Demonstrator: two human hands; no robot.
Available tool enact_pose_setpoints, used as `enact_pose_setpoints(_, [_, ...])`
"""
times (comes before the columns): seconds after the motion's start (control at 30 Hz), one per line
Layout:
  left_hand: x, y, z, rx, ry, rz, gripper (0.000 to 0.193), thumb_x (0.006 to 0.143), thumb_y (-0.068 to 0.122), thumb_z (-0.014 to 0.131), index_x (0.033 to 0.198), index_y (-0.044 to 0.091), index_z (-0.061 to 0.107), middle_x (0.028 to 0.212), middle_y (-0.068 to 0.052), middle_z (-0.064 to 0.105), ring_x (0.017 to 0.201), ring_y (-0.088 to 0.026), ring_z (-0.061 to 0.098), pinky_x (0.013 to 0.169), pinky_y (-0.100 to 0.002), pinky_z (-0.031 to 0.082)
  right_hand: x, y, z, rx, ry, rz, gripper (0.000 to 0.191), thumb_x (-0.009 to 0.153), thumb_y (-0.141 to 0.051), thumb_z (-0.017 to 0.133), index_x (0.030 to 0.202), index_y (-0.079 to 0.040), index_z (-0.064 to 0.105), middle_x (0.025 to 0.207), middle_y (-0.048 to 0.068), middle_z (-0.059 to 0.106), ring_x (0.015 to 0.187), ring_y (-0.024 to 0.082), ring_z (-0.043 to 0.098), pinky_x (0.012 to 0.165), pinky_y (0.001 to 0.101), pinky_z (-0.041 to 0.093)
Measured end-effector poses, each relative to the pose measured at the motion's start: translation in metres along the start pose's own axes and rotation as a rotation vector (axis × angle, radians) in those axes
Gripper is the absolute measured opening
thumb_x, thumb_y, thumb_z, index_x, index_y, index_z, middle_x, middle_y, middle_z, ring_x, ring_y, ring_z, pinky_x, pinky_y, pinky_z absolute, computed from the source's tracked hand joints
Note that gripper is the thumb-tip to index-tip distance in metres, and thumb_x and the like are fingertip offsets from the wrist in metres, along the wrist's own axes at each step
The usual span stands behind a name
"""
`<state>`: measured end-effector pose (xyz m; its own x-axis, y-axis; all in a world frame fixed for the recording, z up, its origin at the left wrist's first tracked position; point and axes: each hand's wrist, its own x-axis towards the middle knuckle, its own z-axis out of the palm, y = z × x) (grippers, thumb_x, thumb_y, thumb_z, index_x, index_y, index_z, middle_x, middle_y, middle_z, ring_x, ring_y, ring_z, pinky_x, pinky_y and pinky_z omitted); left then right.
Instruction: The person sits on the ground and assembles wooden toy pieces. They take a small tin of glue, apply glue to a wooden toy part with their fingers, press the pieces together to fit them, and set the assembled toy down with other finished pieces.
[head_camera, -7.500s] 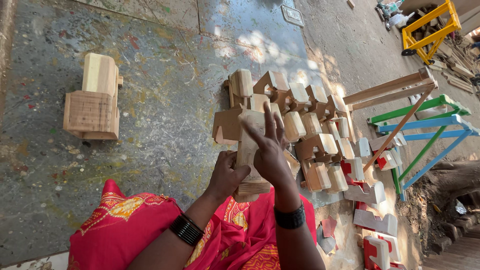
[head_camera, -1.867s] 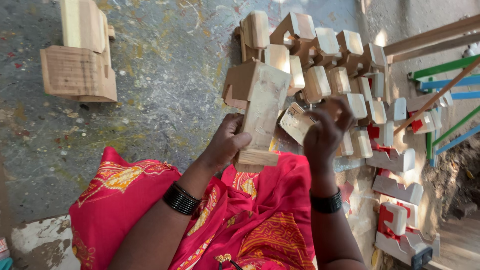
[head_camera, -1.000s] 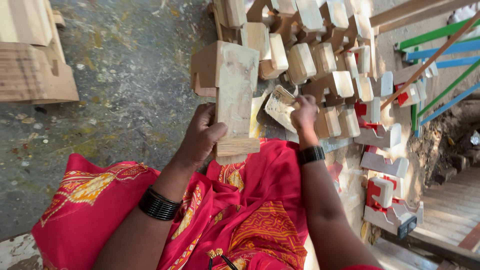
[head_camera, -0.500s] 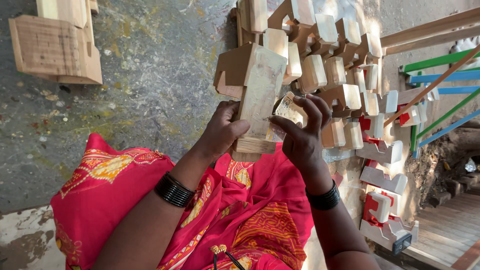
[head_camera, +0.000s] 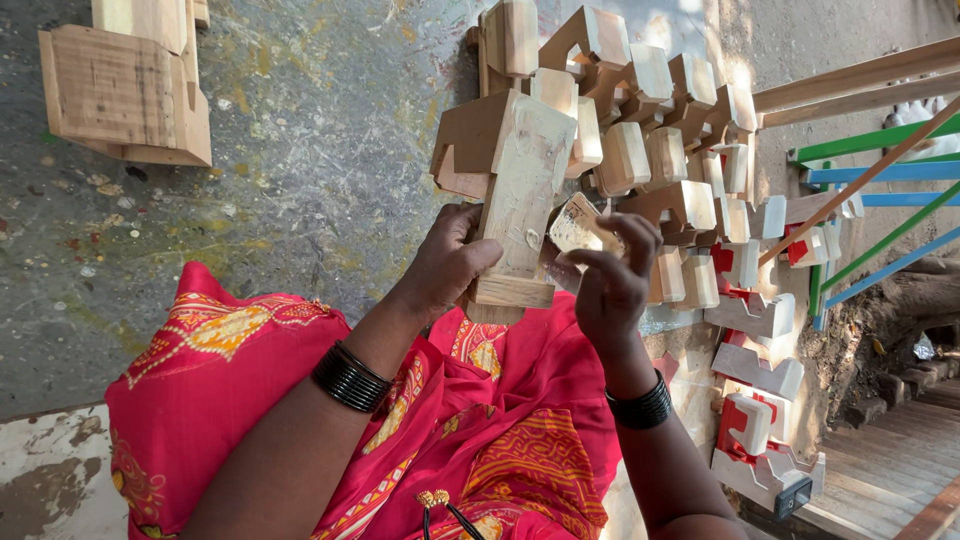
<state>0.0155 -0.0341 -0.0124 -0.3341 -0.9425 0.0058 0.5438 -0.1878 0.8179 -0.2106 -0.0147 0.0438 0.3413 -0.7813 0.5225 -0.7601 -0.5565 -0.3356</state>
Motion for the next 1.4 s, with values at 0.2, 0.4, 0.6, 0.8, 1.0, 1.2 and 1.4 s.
enact_pose_setpoints(0.2, [-0.001, 0.0, 0.0, -0.065, 0.005, -0.032, 0.039, 0.081, 0.012, 0.053, 0.111, -0.007, 0.069, 0.099, -0.008, 0.071, 0.087, -0.012, 0.064, 0.081, -0.03, 0.055, 0.0, 0.01, 0.009, -0.131, -0.177, -0.161, 0.046, 0.094, 0.011, 0.053, 0.113, -0.02, 0.081, 0.163, 0.01, 0.04, 0.156, 0.034, 0.03, 0.126, 0.0499, 0.035])
enact_pose_setpoints(0.4, [-0.002, 0.001, 0.0, -0.099, 0.005, -0.054, 0.042, 0.079, 0.012, 0.053, 0.115, -0.006, 0.067, 0.104, -0.008, 0.071, 0.091, -0.012, 0.065, 0.084, -0.03, 0.055, 0.005, 0.011, 0.005, 0.106, -0.168, -0.034, 0.045, 0.09, 0.006, 0.051, 0.117, -0.018, 0.078, 0.166, 0.012, 0.033, 0.157, 0.034, 0.028, 0.12, 0.0464, 0.041])
enact_pose_setpoints(0.6, [-0.001, 0.002, 0.0, -0.069, -0.026, -0.032, 0.043, 0.081, 0.013, 0.053, 0.116, -0.007, 0.069, 0.104, -0.01, 0.072, 0.091, -0.013, 0.066, 0.083, -0.031, 0.056, 0.014, 0.005, 0.005, 0.477, -0.125, 0.192, 0.049, 0.089, 0.011, 0.049, 0.112, -0.02, 0.078, 0.164, 0.01, 0.034, 0.158, 0.033, 0.029, 0.123, 0.0465, 0.037])
enact_pose_setpoints(0.8, [-0.001, 0.002, -0.001, -0.063, -0.018, -0.036, 0.042, 0.08, 0.014, 0.054, 0.114, -0.005, 0.069, 0.101, -0.008, 0.071, 0.089, -0.012, 0.065, 0.081, -0.031, 0.054, 0.024, 0.003, 0.007, 0.097, -0.17, -0.05, 0.042, 0.084, 0.009, 0.056, 0.099, -0.02, 0.082, 0.156, 0.008, 0.046, 0.153, 0.032, 0.035, 0.121, 0.0464, 0.04])
enact_pose_setpoints(1.0, [-0.001, 0.006, 0.0, -0.023, -0.02, -0.009, 0.042, 0.08, 0.014, 0.053, 0.113, -0.005, 0.07, 0.098, -0.008, 0.072, 0.088, -0.013, 0.064, 0.081, -0.031, 0.055, 0.024, 0.009, 0.016, 0.04, -0.126, -0.155, 0.042, 0.085, 0.007, 0.059, 0.109, -0.022, 0.078, 0.163, 0.011, 0.04, 0.156, 0.033, 0.031, 0.126, 0.0506, 0.039])
enact_pose_setpoints(1.2, [-0.003, 0.012, 0.0, -0.052, -0.034, -0.049, 0.041, 0.079, 0.013, 0.053, 0.113, -0.005, 0.069, 0.101, -0.008, 0.072, 0.09, -0.013, 0.066, 0.084, -0.031, 0.056, 0.022, 0.01, 0.014, 0.042, -0.228, 0.125, 0.061, 0.084, 0.014, 0.049, 0.123, -0.024, 0.077, 0.17, 0.015, 0.029, 0.16, 0.038, 0.025, 0.124, 0.0492, 0.037])
enact_pose_setpoints(1.4, [-0.002, 0.008, -0.002, -0.077, -0.069, -0.04, 0.042, 0.079, 0.01, 0.053, 0.116, -0.005, 0.069, 0.103, -0.009, 0.072, 0.092, -0.013, 0.066, 0.085, -0.031, 0.055, 0.023, 0.007, 0.005, -0.106, -0.26, -0.293, 0.043, 0.099, -0.002, 0.069, 0.12, -0.038, 0.078, 0.171, 0.004, 0.027, 0.16, 0.037, 0.017, 0.13, 0.0515, 0.026])
